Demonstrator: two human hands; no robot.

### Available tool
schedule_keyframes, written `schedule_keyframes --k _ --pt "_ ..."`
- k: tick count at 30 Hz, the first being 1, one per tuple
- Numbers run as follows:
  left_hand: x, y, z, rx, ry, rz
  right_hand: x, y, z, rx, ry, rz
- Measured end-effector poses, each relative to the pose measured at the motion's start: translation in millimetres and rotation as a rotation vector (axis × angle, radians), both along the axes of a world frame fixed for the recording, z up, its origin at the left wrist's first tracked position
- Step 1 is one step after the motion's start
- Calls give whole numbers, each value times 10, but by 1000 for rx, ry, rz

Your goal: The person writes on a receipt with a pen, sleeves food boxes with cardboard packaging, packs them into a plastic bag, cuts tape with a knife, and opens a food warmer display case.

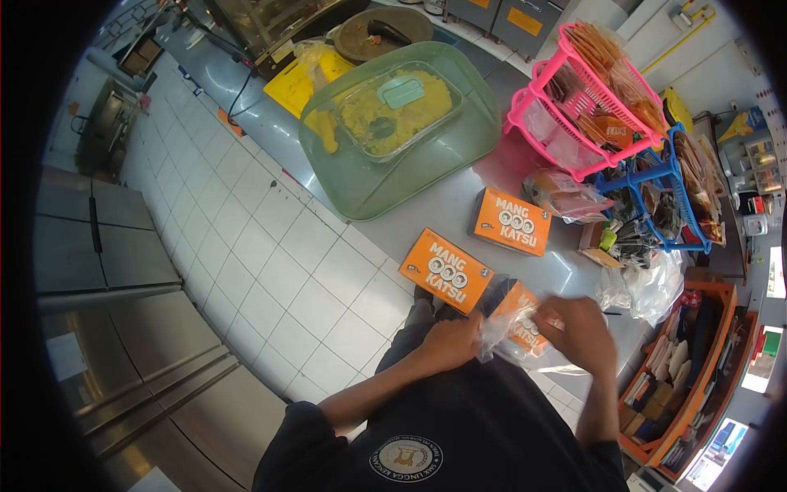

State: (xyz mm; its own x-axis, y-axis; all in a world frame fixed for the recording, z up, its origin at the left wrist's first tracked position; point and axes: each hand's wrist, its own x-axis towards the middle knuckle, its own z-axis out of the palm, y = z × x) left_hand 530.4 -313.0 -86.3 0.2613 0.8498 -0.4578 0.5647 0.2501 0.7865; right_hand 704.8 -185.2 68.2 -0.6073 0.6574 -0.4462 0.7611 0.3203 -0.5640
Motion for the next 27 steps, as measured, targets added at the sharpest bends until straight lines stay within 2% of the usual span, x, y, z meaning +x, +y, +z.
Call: schedule_keyframes --k 1,2,3,5,7,10,12,14,16,18,20,21,24,25,27 --pt "44 -38 -50 -40 -5 -75 -341 -30 -45 82 128 -50" --pt "88 -62 -94 -80 -9 -147 -609 -72 -372 165 181 -29" --pt "137 -74 -138 -29 -21 -158 -826 -105 -804 116 108 7" --pt "217 -94 -189 70 -48 -184 -1181 -234 -1403 321 -306 223" --pt "230 -68 -156 86 -125 -205 -1339 -230 -1846 326 -316 196" --pt "264 -115 -341 32 -197 -233 -1347 -100 -1855 248 -221 155" --pt "211 -86 -401 -15 -192 -279 -1305 35 -1611 255 -100 119" --pt "148 52 -365 -53 -160 -337 -1172 116 -1099 344 28 94" --pt "231 39 -534 473 -215 62 -937 191 -542 349 141 11" --pt "249 94 -528 492 -431 347 -645 172 -136 344 382 -140" --pt "197 307 -319 -9 -776 480 -379 90 -53 303 421 -290" --pt "173 406 -279 -258 -742 524 -260 18 -36 282 441 -364" --pt "263 657 -283 -163 -997 584 91 -323 -645 418 487 -607" --pt "236 777 -104 -304 -1113 595 218 -439 -906 447 481 -593" --pt "261 929 183 -285 -978 594 440 -630 -1231 499 437 -534"
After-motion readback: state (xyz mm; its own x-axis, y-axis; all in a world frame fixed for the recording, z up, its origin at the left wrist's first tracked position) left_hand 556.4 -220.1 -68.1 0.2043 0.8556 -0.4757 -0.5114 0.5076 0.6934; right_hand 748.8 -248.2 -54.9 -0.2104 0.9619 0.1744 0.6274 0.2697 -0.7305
